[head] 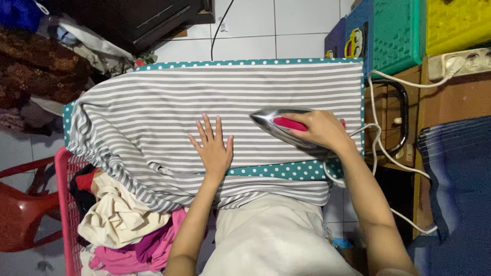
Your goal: The person irons a pair of striped shorts on a polka-dotted ironing board, smoothing the fabric and using a pink iron. After ironing, the person folds the shorts and places them on a nearby surface, then picks up a cream-colored cloth and a pink garment from a laundry basket.
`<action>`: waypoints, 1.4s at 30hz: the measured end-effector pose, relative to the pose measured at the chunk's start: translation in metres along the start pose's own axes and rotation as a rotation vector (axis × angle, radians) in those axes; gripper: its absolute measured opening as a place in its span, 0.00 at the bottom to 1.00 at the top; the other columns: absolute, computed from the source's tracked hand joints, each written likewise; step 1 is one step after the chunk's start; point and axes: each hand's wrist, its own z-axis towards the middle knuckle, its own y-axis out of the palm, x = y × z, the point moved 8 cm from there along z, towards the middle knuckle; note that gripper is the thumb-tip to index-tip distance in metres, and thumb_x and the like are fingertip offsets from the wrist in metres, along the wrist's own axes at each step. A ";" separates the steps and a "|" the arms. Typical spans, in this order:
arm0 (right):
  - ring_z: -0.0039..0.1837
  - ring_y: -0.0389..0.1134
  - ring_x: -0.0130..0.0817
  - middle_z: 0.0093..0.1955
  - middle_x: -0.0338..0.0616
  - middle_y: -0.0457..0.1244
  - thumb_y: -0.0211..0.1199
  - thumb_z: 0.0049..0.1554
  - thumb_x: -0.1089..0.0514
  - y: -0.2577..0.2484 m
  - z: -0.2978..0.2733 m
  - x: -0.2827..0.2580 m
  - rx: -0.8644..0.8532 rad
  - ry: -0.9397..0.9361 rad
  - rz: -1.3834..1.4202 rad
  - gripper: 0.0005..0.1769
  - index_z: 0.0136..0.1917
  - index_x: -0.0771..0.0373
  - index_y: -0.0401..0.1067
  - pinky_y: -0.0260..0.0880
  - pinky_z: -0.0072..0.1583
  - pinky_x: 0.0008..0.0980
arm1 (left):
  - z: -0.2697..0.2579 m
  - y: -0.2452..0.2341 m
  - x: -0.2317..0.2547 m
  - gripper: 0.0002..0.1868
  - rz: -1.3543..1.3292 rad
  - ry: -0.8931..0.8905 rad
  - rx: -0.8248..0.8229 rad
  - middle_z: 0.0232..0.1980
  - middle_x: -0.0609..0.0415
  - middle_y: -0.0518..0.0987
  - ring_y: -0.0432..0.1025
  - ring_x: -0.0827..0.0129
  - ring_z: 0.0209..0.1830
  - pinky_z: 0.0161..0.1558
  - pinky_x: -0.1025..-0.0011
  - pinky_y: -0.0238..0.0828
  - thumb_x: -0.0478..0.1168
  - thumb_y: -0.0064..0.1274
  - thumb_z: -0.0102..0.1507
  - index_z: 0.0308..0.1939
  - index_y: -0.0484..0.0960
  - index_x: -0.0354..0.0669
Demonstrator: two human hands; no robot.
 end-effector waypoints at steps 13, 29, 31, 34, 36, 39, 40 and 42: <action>0.41 0.72 0.55 0.36 0.55 0.70 0.64 0.56 0.39 0.021 0.111 -0.088 0.043 -0.158 0.046 0.26 0.65 0.47 0.75 0.72 0.47 0.51 | -0.023 -0.020 -0.022 0.40 -0.249 -0.107 0.072 0.84 0.36 0.47 0.44 0.46 0.85 0.78 0.46 0.34 0.52 0.41 0.71 0.79 0.50 0.27; 0.42 0.75 0.43 0.52 0.42 0.74 0.65 0.51 0.40 0.031 -0.042 -0.035 -0.032 -0.239 -0.068 0.26 0.64 0.31 0.73 0.74 0.41 0.39 | 0.036 0.005 0.027 0.37 -0.293 0.030 0.025 0.85 0.41 0.45 0.36 0.43 0.86 0.79 0.42 0.30 0.51 0.40 0.72 0.80 0.51 0.35; 0.45 0.75 0.43 0.51 0.41 0.73 0.64 0.54 0.41 0.012 -0.042 -0.012 0.150 -0.159 -0.092 0.25 0.66 0.34 0.73 0.74 0.42 0.40 | 0.036 0.014 0.038 0.40 -0.199 0.032 -0.030 0.85 0.42 0.43 0.35 0.44 0.85 0.78 0.39 0.27 0.52 0.42 0.71 0.80 0.51 0.34; 0.41 0.75 0.44 0.49 0.43 0.73 0.64 0.56 0.38 -0.009 -0.024 0.024 0.303 0.029 -0.130 0.23 0.65 0.37 0.76 0.74 0.41 0.41 | 0.034 0.017 0.043 0.43 -0.155 0.025 -0.050 0.85 0.43 0.42 0.34 0.45 0.85 0.78 0.37 0.26 0.56 0.43 0.70 0.80 0.50 0.33; 0.39 0.74 0.43 0.47 0.43 0.72 0.65 0.57 0.35 -0.018 -0.007 0.038 0.353 0.075 -0.187 0.23 0.64 0.38 0.78 0.74 0.40 0.41 | 0.034 0.017 0.044 0.43 -0.157 0.022 -0.041 0.85 0.44 0.42 0.34 0.45 0.85 0.77 0.38 0.25 0.58 0.43 0.70 0.81 0.51 0.35; 0.37 0.73 0.41 0.43 0.39 0.72 0.64 0.57 0.31 -0.026 0.025 0.036 0.376 -0.022 -0.331 0.24 0.63 0.38 0.79 0.73 0.38 0.40 | 0.034 0.015 0.046 0.41 -0.106 0.045 -0.014 0.85 0.45 0.41 0.34 0.44 0.84 0.76 0.37 0.25 0.59 0.42 0.70 0.81 0.53 0.41; 0.35 0.72 0.40 0.42 0.39 0.72 0.64 0.56 0.30 -0.026 0.038 0.032 0.360 -0.072 -0.386 0.25 0.63 0.37 0.79 0.72 0.37 0.40 | 0.036 0.015 0.047 0.40 -0.075 0.053 -0.007 0.85 0.47 0.42 0.34 0.44 0.84 0.76 0.36 0.25 0.58 0.42 0.70 0.80 0.54 0.42; 0.34 0.72 0.39 0.40 0.39 0.71 0.64 0.55 0.28 -0.026 0.058 0.023 0.353 -0.141 -0.443 0.26 0.61 0.37 0.79 0.71 0.35 0.39 | 0.036 0.014 0.049 0.40 -0.012 0.066 0.002 0.85 0.50 0.42 0.34 0.44 0.84 0.75 0.36 0.24 0.58 0.42 0.69 0.80 0.55 0.44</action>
